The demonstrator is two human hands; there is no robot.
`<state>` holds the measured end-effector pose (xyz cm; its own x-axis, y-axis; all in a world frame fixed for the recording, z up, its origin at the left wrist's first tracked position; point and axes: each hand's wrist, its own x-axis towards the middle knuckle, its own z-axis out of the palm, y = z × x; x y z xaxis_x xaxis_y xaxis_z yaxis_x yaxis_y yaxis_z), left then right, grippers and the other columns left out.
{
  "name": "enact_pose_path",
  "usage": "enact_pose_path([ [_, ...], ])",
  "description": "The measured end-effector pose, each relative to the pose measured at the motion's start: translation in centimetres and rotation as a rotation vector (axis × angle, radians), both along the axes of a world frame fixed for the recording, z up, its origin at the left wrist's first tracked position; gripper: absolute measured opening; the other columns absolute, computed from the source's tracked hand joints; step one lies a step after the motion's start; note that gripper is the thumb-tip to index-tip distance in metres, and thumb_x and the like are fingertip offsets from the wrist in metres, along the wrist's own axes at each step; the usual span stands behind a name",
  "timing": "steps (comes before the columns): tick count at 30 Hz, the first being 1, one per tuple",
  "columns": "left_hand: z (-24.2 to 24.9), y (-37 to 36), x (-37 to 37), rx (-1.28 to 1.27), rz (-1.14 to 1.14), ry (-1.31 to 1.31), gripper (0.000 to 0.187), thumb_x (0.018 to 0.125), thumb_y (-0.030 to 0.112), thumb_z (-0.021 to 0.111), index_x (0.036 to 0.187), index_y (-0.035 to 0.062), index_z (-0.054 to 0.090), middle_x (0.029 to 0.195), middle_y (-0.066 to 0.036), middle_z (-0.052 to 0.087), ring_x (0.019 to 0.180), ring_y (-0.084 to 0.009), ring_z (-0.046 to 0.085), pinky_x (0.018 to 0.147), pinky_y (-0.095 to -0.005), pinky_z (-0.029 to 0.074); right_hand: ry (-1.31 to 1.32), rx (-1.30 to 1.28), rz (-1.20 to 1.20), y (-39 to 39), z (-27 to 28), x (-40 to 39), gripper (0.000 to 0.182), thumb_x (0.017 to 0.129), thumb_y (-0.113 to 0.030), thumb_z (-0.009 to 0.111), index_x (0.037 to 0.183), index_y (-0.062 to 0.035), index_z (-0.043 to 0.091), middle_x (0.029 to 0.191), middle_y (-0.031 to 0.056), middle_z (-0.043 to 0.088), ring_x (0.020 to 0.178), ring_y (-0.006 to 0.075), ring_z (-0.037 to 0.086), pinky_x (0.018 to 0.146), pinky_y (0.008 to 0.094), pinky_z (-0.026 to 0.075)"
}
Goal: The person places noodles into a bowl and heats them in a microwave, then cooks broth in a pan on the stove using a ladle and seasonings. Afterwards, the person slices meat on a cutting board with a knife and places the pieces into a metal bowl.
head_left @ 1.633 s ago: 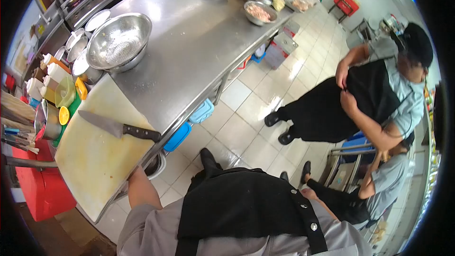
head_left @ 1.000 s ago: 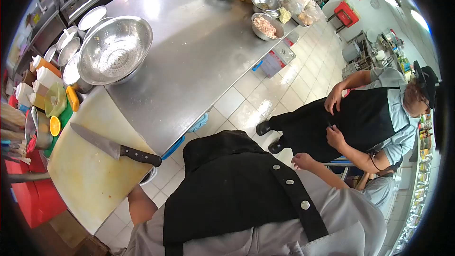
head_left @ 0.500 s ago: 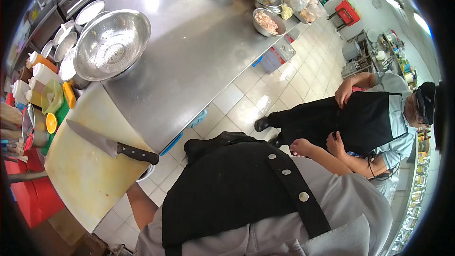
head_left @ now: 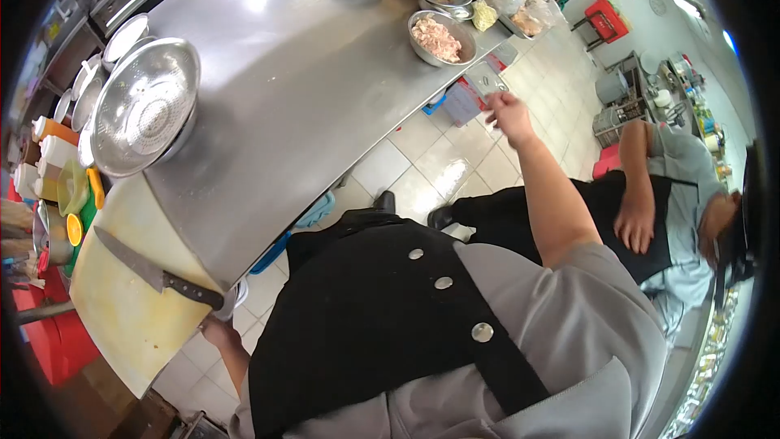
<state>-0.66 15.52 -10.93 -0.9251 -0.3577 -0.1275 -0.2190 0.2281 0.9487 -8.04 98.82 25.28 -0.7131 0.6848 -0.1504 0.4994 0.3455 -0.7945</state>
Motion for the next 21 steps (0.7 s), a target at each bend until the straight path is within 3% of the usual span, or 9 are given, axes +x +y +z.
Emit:
enact_pose_path([
  [2, 1.5, 2.8, 4.5, -0.114, 0.085, -0.137, 0.057, 0.091, 0.030, 0.066, 0.137, 0.0018, 0.045, 0.133, -0.019, 0.055, 0.120, -0.0344, 0.056, 0.100, -0.0507, 0.048, 0.138, -0.017, -0.071, 5.0, -0.4, -4.4, 0.025, 0.094, -0.023, 0.060, 0.104, -0.0034, 0.069, 0.080, 0.0058, 0.069, 0.060, 0.0130, 0.063, 0.056, 0.0279, 0.050],
  [5, 5.4, 7.8, 10.7, -0.156, 0.240, -0.396, 0.055, 0.092, 0.028, 0.063, 0.135, -0.0004, 0.046, 0.130, -0.020, 0.056, 0.117, -0.0339, 0.057, 0.098, -0.0498, 0.048, 0.172, 0.211, -0.054, 14.7, -3.2, -10.6, 0.038, 0.087, -0.029, 0.067, 0.118, -0.0066, 0.067, 0.095, 0.0118, 0.072, 0.080, 0.0211, 0.070, 0.073, 0.0329, 0.055],
  [8, 9.4, 13.4, 16.2, -0.176, 0.382, -0.613, 0.053, 0.092, 0.026, 0.060, 0.133, -0.0026, 0.047, 0.127, -0.021, 0.056, 0.114, -0.0334, 0.058, 0.097, -0.0489, 0.049, 0.067, 0.643, -0.124, 20.0, -3.5, -16.4, 0.061, 0.080, -0.039, 0.072, 0.134, -0.0129, 0.058, 0.119, 0.0199, 0.066, 0.107, 0.0312, 0.066, 0.095, 0.0393, 0.051],
  [9, 10.9, 15.2, 17.8, -0.178, 0.426, -0.671, 0.052, 0.092, 0.026, 0.059, 0.133, -0.0033, 0.047, 0.126, -0.021, 0.057, 0.113, -0.0332, 0.058, 0.096, -0.0486, 0.049, -0.052, 0.633, -0.105, 21.8, -3.2, -18.4, 0.079, 0.077, -0.047, 0.072, 0.146, -0.0203, 0.045, 0.137, 0.0261, 0.053, 0.126, 0.0374, 0.055, 0.106, 0.0438, 0.044],
  [13, 17.1, 20.7, 22.5, -0.197, 0.557, -0.797, 0.049, 0.092, 0.023, 0.055, 0.130, -0.0062, 0.048, 0.122, -0.022, 0.058, 0.109, -0.0325, 0.059, 0.094, -0.0473, 0.049, -0.233, 0.661, -0.092, 24.9, -3.4, -24.5, 0.092, 0.076, -0.049, 0.074, 0.154, -0.0270, 0.030, 0.137, 0.0281, 0.051, 0.127, 0.0404, 0.052, 0.106, 0.0448, 0.044],
  [16, 22.1, 22.6, 24.2, -0.212, 0.611, -0.777, 0.047, 0.092, 0.022, 0.052, 0.129, -0.0084, 0.049, 0.119, -0.022, 0.059, 0.106, -0.0320, 0.060, 0.092, -0.0464, 0.049, -0.310, 0.641, -0.030, 27.5, -6.2, -27.6, 0.091, 0.076, -0.050, 0.075, 0.153, -0.0266, 0.032, 0.137, 0.0280, 0.051, 0.126, 0.0407, 0.052, 0.106, 0.0447, 0.044],
  [17, 24.2, 22.9, 24.3, -0.209, 0.614, -0.737, 0.047, 0.092, 0.021, 0.052, 0.128, -0.0091, 0.049, 0.118, -0.023, 0.059, 0.105, -0.0319, 0.060, 0.092, -0.0460, 0.049, -0.327, 0.711, -0.023, 27.2, -6.0, -27.5, 0.087, 0.076, -0.049, 0.075, 0.151, -0.0246, 0.037, 0.134, 0.0273, 0.054, 0.123, 0.0402, 0.055, 0.104, 0.0444, 0.046],
  [20, 31.2, 25.2, 20.9, -0.180, 0.585, -0.580, 0.046, 0.092, 0.019, 0.049, 0.126, -0.0113, 0.050, 0.115, -0.023, 0.060, 0.102, -0.0313, 0.061, 0.090, -0.0451, 0.050, -0.154, 0.580, -0.112, 30.0, -7.4, -27.8, 0.083, 0.075, -0.047, 0.078, 0.146, -0.0190, 0.046, 0.127, 0.0261, 0.060, 0.118, 0.0405, 0.059, 0.102, 0.0448, 0.047],
  [21, 33.6, 28.0, 16.2, -0.168, 0.554, -0.528, 0.045, 0.091, 0.017, 0.049, 0.127, -0.0110, 0.050, 0.115, -0.022, 0.060, 0.103, -0.0312, 0.061, 0.090, -0.0448, 0.050, -0.041, 0.576, -0.177, 29.9, -6.7, -27.1, 0.080, 0.071, -0.045, 0.080, 0.138, -0.0090, 0.053, 0.119, 0.0238, 0.065, 0.112, 0.0378, 0.063, 0.099, 0.0428, 0.048],
])
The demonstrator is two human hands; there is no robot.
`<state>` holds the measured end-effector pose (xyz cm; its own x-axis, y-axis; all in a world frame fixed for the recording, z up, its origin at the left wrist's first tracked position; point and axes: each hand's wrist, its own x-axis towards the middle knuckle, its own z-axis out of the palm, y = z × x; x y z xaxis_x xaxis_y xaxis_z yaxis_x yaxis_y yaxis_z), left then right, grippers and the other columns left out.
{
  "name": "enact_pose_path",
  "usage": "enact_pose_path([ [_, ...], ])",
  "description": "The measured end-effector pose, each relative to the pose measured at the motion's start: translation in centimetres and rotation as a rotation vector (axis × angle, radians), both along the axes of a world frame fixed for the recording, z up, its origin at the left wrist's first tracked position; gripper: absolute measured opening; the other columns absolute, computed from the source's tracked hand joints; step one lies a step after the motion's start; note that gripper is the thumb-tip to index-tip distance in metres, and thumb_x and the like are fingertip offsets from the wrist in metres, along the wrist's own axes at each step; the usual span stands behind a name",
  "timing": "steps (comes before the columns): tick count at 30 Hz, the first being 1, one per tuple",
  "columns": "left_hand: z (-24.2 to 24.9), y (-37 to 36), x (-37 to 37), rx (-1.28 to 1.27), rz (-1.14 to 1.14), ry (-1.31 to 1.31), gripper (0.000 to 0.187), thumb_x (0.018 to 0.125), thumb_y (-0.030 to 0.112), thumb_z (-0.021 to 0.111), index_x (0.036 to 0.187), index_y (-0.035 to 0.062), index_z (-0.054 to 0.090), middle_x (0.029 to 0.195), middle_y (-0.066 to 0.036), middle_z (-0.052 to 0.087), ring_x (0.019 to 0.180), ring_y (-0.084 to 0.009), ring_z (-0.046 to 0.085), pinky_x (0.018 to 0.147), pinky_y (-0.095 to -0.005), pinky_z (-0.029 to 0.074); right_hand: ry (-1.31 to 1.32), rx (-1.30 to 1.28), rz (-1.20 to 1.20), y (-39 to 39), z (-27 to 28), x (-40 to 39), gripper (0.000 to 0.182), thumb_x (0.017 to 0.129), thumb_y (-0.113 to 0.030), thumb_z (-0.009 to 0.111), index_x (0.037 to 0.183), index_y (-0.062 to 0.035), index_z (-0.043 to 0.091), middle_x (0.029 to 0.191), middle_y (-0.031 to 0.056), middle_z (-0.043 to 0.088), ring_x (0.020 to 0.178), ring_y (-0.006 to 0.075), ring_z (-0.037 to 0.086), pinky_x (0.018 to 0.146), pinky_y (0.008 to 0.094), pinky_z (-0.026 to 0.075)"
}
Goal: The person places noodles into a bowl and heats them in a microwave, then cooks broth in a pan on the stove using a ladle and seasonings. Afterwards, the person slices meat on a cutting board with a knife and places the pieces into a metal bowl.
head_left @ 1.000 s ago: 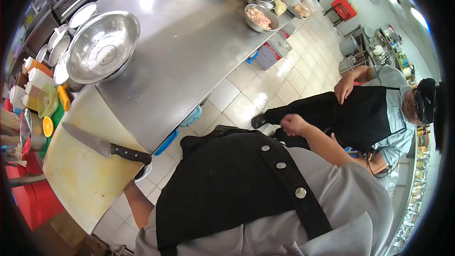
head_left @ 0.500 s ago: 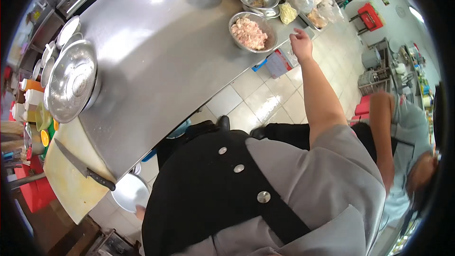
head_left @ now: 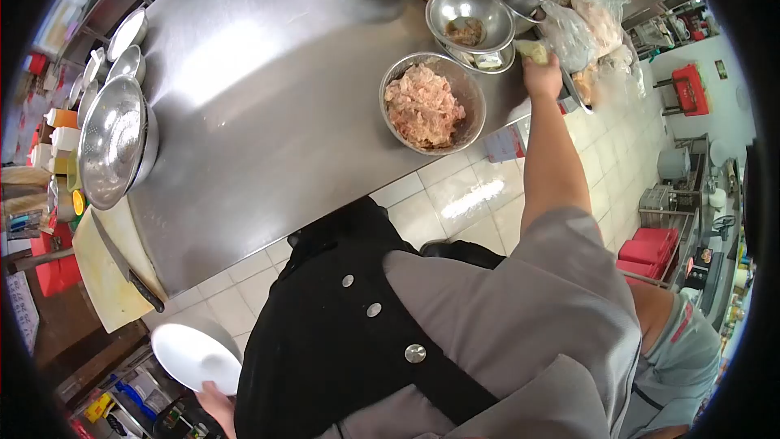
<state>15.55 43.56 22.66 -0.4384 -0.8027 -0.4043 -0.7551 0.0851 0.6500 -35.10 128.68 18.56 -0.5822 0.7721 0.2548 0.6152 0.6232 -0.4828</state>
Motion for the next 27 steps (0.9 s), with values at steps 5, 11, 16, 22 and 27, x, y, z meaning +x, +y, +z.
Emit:
enact_pose_path([
  [5, 4.5, 7.9, -18.2, 0.272, -0.101, 0.342, 0.048, 0.090, 0.014, 0.051, 0.132, -0.0085, 0.047, 0.114, -0.017, 0.062, 0.102, -0.0291, 0.063, 0.087, -0.0411, 0.052, 0.518, -0.610, 0.362, -3.3, 7.6, 5.7, 0.052, 0.084, -0.023, 0.072, 0.128, 0.0003, 0.057, 0.112, 0.0125, 0.068, 0.102, 0.0236, 0.065, 0.088, 0.0351, 0.051],
  [11, 0.0, 11.9, -33.3, 0.412, -0.533, 0.428, 0.034, 0.092, 0.015, 0.053, 0.118, -0.0063, 0.058, 0.099, -0.013, 0.068, 0.083, -0.0215, 0.067, 0.069, -0.0367, 0.056, 0.299, -1.242, 0.827, -18.5, 15.9, 7.5, 0.047, 0.090, -0.015, 0.063, 0.133, 0.0014, 0.054, 0.123, 0.0103, 0.064, 0.111, 0.0193, 0.061, 0.093, 0.0313, 0.049],
  [16, 2.6, 15.6, -39.6, 0.520, -0.686, 0.197, 0.048, 0.091, 0.016, 0.047, 0.136, -0.0021, 0.046, 0.114, -0.019, 0.064, 0.085, -0.0271, 0.069, 0.057, -0.0373, 0.060, 0.045, -1.316, 1.139, -31.6, 18.4, 6.7, 0.045, 0.090, -0.013, 0.059, 0.134, -0.0024, 0.054, 0.121, 0.0089, 0.062, 0.107, 0.0174, 0.061, 0.091, 0.0300, 0.050],
  [22, -0.3, 14.3, -42.0, -0.075, -0.969, 0.289, 0.059, 0.094, 0.025, 0.057, 0.144, -0.0017, 0.040, 0.114, -0.017, 0.063, 0.088, -0.0235, 0.067, 0.071, -0.0341, 0.058, -0.209, -1.351, 1.106, -40.1, 18.7, 5.0, 0.045, 0.090, -0.024, 0.062, 0.130, -0.0052, 0.056, 0.102, 0.0041, 0.066, 0.084, 0.0116, 0.063, 0.057, 0.0266, 0.046],
  [27, 7.7, 15.4, -42.9, -0.146, -1.153, 0.737, 0.063, 0.095, 0.035, 0.066, 0.146, 0.0057, 0.045, 0.103, -0.008, 0.066, 0.079, -0.0136, 0.061, 0.076, -0.0258, 0.051, -0.378, -1.482, 1.154, -43.1, 16.4, 2.9, 0.053, 0.090, -0.033, 0.062, 0.135, -0.0058, 0.051, 0.103, 0.0050, 0.067, 0.073, 0.0151, 0.067, 0.044, 0.0237, 0.041],
])
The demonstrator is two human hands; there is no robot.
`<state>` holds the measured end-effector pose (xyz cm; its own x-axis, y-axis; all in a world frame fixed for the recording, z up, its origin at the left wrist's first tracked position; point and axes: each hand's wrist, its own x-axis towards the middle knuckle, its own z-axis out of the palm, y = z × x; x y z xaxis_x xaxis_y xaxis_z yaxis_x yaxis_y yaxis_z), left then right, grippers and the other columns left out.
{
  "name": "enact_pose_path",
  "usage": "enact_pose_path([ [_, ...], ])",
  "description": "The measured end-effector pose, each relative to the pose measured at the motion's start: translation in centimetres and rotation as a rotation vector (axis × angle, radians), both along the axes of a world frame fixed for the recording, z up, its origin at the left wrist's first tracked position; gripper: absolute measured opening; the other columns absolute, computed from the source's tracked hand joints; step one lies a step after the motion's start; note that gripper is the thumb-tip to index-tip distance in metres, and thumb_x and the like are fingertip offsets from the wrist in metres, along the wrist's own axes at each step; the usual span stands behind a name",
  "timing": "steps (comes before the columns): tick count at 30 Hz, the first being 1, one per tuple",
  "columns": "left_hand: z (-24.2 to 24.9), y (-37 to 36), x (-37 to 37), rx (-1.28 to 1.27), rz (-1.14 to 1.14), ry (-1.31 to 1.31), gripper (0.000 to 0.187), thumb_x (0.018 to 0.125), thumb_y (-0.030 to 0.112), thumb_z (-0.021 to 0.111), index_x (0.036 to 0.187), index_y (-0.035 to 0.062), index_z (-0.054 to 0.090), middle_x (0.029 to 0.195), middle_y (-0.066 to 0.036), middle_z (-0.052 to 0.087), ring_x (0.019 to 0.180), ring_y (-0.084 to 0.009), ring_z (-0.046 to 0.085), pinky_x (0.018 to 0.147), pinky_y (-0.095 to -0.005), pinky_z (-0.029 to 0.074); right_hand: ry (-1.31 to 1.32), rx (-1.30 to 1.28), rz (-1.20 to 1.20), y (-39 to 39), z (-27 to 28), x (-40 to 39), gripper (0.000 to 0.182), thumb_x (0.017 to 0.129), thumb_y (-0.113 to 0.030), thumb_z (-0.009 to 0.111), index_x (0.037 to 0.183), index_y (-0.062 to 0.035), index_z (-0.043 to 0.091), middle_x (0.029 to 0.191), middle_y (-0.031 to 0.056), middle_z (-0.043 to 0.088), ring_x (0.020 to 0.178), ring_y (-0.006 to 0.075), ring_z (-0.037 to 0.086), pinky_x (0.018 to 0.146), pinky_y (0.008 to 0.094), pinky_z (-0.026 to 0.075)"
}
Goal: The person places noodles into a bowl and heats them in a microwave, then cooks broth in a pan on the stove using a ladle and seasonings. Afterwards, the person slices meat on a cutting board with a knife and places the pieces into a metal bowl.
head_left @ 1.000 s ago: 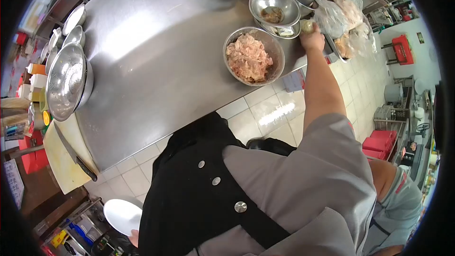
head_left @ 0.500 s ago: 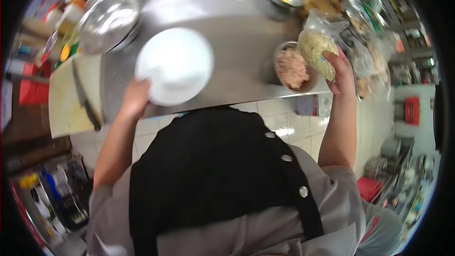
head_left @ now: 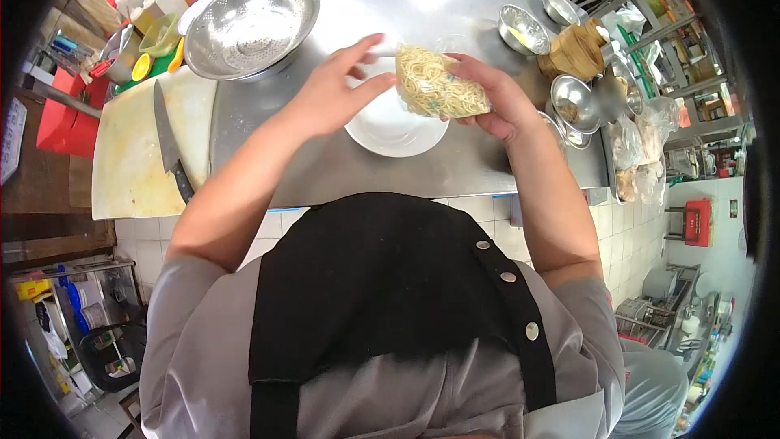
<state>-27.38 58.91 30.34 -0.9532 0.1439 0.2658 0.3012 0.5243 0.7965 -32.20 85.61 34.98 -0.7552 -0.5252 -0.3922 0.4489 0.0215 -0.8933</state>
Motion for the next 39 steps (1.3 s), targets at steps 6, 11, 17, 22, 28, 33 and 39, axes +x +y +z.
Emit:
enact_pose_path([
  [6, 0.9, 2.1, -1.9, 0.386, -0.079, -0.112, 0.034, 0.099, 0.031, 0.061, 0.117, 0.0041, 0.070, 0.084, 0.001, 0.067, 0.075, -0.0072, 0.056, 0.072, -0.0244, 0.049, -0.023, 0.065, -0.012, -2.6, 0.9, 1.5, 0.056, 0.093, -0.038, 0.064, 0.136, -0.0055, 0.050, 0.101, 0.0090, 0.069, 0.075, 0.0170, 0.070, 0.047, 0.0241, 0.042],
  [11, 0.8, 2.6, -1.3, 0.252, 0.041, -0.044, 0.027, 0.099, 0.027, 0.059, 0.110, 0.0075, 0.074, 0.090, -0.004, 0.066, 0.082, -0.0136, 0.061, 0.076, -0.0291, 0.050, 0.292, 0.330, 0.091, -2.0, 0.7, 3.1, 0.062, 0.093, -0.039, 0.066, 0.142, -0.0069, 0.048, 0.103, 0.0082, 0.070, 0.073, 0.0148, 0.069, 0.050, 0.0253, 0.045],
  [17, 1.2, 3.1, -0.1, 0.031, 0.055, 0.175, 0.022, 0.093, 0.021, 0.059, 0.102, 0.0089, 0.076, 0.094, -0.009, 0.067, 0.083, -0.0175, 0.063, 0.075, -0.0303, 0.049, 0.433, 0.578, 0.106, -1.8, -2.9, 2.3, 0.053, 0.094, -0.042, 0.063, 0.130, -0.0026, 0.060, 0.105, 0.0122, 0.070, 0.078, 0.0199, 0.071, 0.059, 0.0324, 0.052],
  [22, 0.2, 3.4, 0.0, 0.111, 0.060, -0.046, 0.024, 0.094, 0.022, 0.058, 0.098, 0.0066, 0.075, 0.084, -0.006, 0.069, 0.074, -0.0154, 0.063, 0.070, -0.0290, 0.050, 1.194, 0.807, 0.002, -2.3, -3.8, 4.0, 0.042, 0.094, -0.040, 0.061, 0.114, -0.0043, 0.068, 0.090, 0.0159, 0.071, 0.080, 0.0367, 0.068, 0.074, 0.0452, 0.053],
  [28, 5.2, 2.7, -0.1, 0.411, 0.022, -0.026, 0.027, 0.096, 0.023, 0.057, 0.107, 0.0044, 0.073, 0.092, -0.003, 0.070, 0.078, -0.0111, 0.064, 0.071, -0.0281, 0.051, 1.105, 0.953, 0.121, -4.2, 1.6, 3.3, 0.031, 0.096, -0.035, 0.057, 0.103, -0.0062, 0.066, 0.080, 0.0200, 0.068, 0.077, 0.0407, 0.064, 0.073, 0.0460, 0.051],
  [33, 3.4, -5.9, -0.3, 0.229, 0.550, 0.196, 0.041, 0.093, 0.032, 0.063, 0.125, 0.0062, 0.064, 0.116, -0.015, 0.065, 0.093, -0.0200, 0.064, 0.084, -0.0331, 0.052, 1.188, 0.685, -0.106, -3.1, 5.6, 1.5, 0.024, 0.098, -0.026, 0.053, 0.111, -0.0128, 0.068, 0.078, 0.0132, 0.070, 0.066, 0.0263, 0.064, 0.067, 0.0375, 0.051],
  [39, -2.7, -17.9, 1.9, -0.342, 0.946, 0.018, 0.077, 0.073, 0.057, 0.079, 0.133, 0.0120, 0.059, 0.135, -0.023, 0.054, 0.128, -0.0393, 0.049, 0.108, -0.0456, 0.040, 0.807, 0.253, -0.201, 0.8, 10.4, -2.7, 0.032, 0.096, -0.026, 0.053, 0.121, -0.0101, 0.067, 0.106, 0.0154, 0.071, 0.092, 0.0246, 0.068, 0.082, 0.0397, 0.050],
])
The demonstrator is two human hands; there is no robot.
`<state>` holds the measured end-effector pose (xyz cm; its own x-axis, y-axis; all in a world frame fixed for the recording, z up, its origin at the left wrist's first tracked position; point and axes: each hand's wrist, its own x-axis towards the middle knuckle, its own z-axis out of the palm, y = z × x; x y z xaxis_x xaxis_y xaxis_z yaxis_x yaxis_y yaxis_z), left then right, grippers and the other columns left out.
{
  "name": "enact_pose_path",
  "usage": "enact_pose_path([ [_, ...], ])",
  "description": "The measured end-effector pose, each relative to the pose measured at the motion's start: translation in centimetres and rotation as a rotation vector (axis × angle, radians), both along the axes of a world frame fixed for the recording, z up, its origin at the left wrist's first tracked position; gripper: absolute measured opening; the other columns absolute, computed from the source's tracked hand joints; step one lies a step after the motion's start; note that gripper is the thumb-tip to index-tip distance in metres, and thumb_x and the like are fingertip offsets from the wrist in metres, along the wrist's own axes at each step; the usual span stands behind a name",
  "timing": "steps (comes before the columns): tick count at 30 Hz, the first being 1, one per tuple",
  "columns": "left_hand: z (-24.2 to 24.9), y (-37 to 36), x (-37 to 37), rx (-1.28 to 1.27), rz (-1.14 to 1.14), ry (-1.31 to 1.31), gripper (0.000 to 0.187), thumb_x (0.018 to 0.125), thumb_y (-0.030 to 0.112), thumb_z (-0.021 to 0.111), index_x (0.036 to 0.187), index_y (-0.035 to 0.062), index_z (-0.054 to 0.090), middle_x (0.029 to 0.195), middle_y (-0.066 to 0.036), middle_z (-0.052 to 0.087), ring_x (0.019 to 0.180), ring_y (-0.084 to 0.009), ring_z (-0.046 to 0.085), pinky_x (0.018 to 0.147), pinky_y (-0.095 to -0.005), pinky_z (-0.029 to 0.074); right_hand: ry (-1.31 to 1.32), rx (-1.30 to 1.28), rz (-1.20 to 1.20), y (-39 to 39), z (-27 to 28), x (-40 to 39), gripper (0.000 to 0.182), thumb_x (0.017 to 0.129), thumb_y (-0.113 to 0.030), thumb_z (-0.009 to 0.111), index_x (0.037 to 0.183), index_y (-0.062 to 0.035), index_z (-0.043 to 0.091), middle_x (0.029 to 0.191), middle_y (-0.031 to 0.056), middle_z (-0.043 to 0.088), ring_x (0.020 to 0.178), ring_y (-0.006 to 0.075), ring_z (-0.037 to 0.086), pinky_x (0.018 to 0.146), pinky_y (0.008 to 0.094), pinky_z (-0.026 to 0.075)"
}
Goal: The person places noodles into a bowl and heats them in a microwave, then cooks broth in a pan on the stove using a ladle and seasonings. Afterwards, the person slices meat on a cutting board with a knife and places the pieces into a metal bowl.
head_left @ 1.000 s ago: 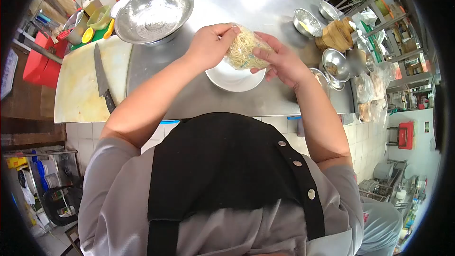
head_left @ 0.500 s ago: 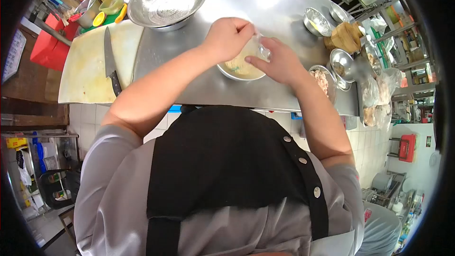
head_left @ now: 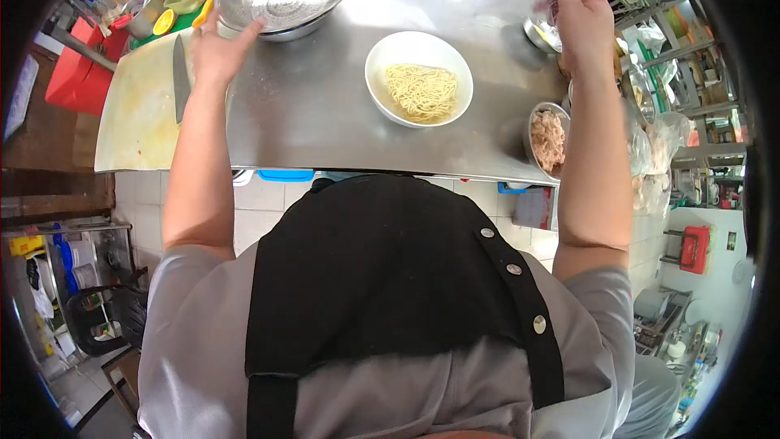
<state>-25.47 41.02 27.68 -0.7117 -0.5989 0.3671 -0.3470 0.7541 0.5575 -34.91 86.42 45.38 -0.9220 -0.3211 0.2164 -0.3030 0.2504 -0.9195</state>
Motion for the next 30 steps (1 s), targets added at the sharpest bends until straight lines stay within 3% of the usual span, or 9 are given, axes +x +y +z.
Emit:
enact_pose_path([
  [2, -1.7, -0.7, -0.6, 0.057, -0.127, -0.089, 0.079, 0.069, 0.060, 0.080, 0.131, 0.0151, 0.061, 0.132, -0.020, 0.056, 0.127, -0.0380, 0.050, 0.108, -0.0474, 0.039, 0.066, -0.126, -0.249, -2.6, -2.0, -0.4, 0.027, 0.101, -0.018, 0.051, 0.119, -0.0031, 0.065, 0.090, 0.0082, 0.073, 0.069, 0.0141, 0.064, 0.061, 0.0271, 0.046],
  [6, 0.2, 0.9, -1.0, -0.114, -0.210, -0.400, 0.068, 0.069, 0.060, 0.081, 0.121, 0.0202, 0.067, 0.130, -0.017, 0.059, 0.127, -0.0335, 0.051, 0.104, -0.0515, 0.038, -0.069, -0.282, -0.194, -5.6, -3.7, -2.5, 0.025, 0.095, -0.023, 0.058, 0.109, -0.0021, 0.064, 0.094, 0.0124, 0.073, 0.073, 0.0178, 0.068, 0.062, 0.0282, 0.046],
  [10, -1.9, 0.5, -1.3, -0.160, -0.156, -0.043, 0.044, 0.077, 0.053, 0.078, 0.102, 0.0177, 0.071, 0.115, -0.015, 0.064, 0.118, -0.0314, 0.054, 0.096, -0.0474, 0.037, -0.096, -0.391, -0.160, -9.4, -4.2, -3.5, 0.020, 0.093, -0.019, 0.055, 0.101, -0.0022, 0.064, 0.088, 0.0126, 0.071, 0.073, 0.0204, 0.066, 0.064, 0.0321, 0.047],
  [17, 1.7, -3.0, -0.7, 0.298, -0.186, 0.352, 0.047, 0.077, 0.049, 0.081, 0.101, 0.0094, 0.069, 0.108, -0.016, 0.069, 0.107, -0.0305, 0.062, 0.094, -0.0390, 0.046, 0.105, -0.335, -0.190, -16.9, -8.1, -8.9, 0.019, 0.091, -0.019, 0.051, 0.079, -0.0046, 0.056, 0.069, 0.0097, 0.058, 0.062, 0.0201, 0.059, 0.059, 0.0335, 0.048],
  [20, 3.7, -4.0, -0.8, 0.330, -0.162, 0.454, 0.046, 0.079, 0.043, 0.082, 0.098, 0.0043, 0.067, 0.103, -0.014, 0.071, 0.101, -0.0244, 0.065, 0.090, -0.0343, 0.049, 0.055, -0.422, -0.122, -22.5, -11.0, -10.0, 0.027, 0.092, -0.021, 0.052, 0.068, -0.0096, 0.049, 0.065, 0.0027, 0.054, 0.057, 0.0129, 0.049, 0.056, 0.0311, 0.045],
  [22, 4.6, -3.8, -0.5, 0.375, -0.199, 0.492, 0.045, 0.080, 0.041, 0.082, 0.099, 0.0031, 0.067, 0.102, -0.011, 0.070, 0.101, -0.0214, 0.064, 0.090, -0.0335, 0.049, 0.253, -0.007, 0.012, -25.1, -15.4, -11.7, 0.029, 0.095, -0.030, 0.053, 0.081, -0.0069, 0.063, 0.071, 0.0075, 0.063, 0.068, 0.0199, 0.060, 0.065, 0.0336, 0.050],
  [24, 3.6, -3.5, -0.9, 0.389, -0.252, 0.509, 0.044, 0.080, 0.040, 0.082, 0.100, 0.0038, 0.067, 0.100, -0.010, 0.069, 0.099, -0.0215, 0.064, 0.090, -0.0326, 0.049, 0.490, 0.804, 0.104, -26.2, -16.2, -8.4, 0.043, 0.094, -0.041, 0.057, 0.126, -0.0137, 0.066, 0.124, 0.0209, 0.062, 0.115, 0.0375, 0.060, 0.100, 0.0435, 0.047],
  [27, 0.8, -3.1, -1.9, 0.207, -0.266, 0.429, 0.042, 0.079, 0.040, 0.081, 0.099, 0.0059, 0.068, 0.098, -0.011, 0.069, 0.097, -0.0270, 0.064, 0.089, -0.0362, 0.050, 0.667, 0.806, 0.182, -23.1, -14.6, -6.8, 0.047, 0.093, -0.041, 0.060, 0.130, -0.0128, 0.063, 0.136, 0.0204, 0.053, 0.119, 0.0363, 0.057, 0.100, 0.0449, 0.047],
  [30, -2.8, -2.2, -2.6, 0.080, -0.276, 0.199, 0.041, 0.077, 0.044, 0.080, 0.101, 0.0118, 0.070, 0.105, -0.013, 0.067, 0.104, -0.0327, 0.061, 0.089, -0.0435, 0.048, 0.167, 1.060, 0.277, -16.9, -9.4, -5.3, 0.044, 0.088, -0.033, 0.069, 0.128, -0.0148, 0.065, 0.115, 0.0154, 0.067, 0.106, 0.0329, 0.064, 0.094, 0.0407, 0.051],
])
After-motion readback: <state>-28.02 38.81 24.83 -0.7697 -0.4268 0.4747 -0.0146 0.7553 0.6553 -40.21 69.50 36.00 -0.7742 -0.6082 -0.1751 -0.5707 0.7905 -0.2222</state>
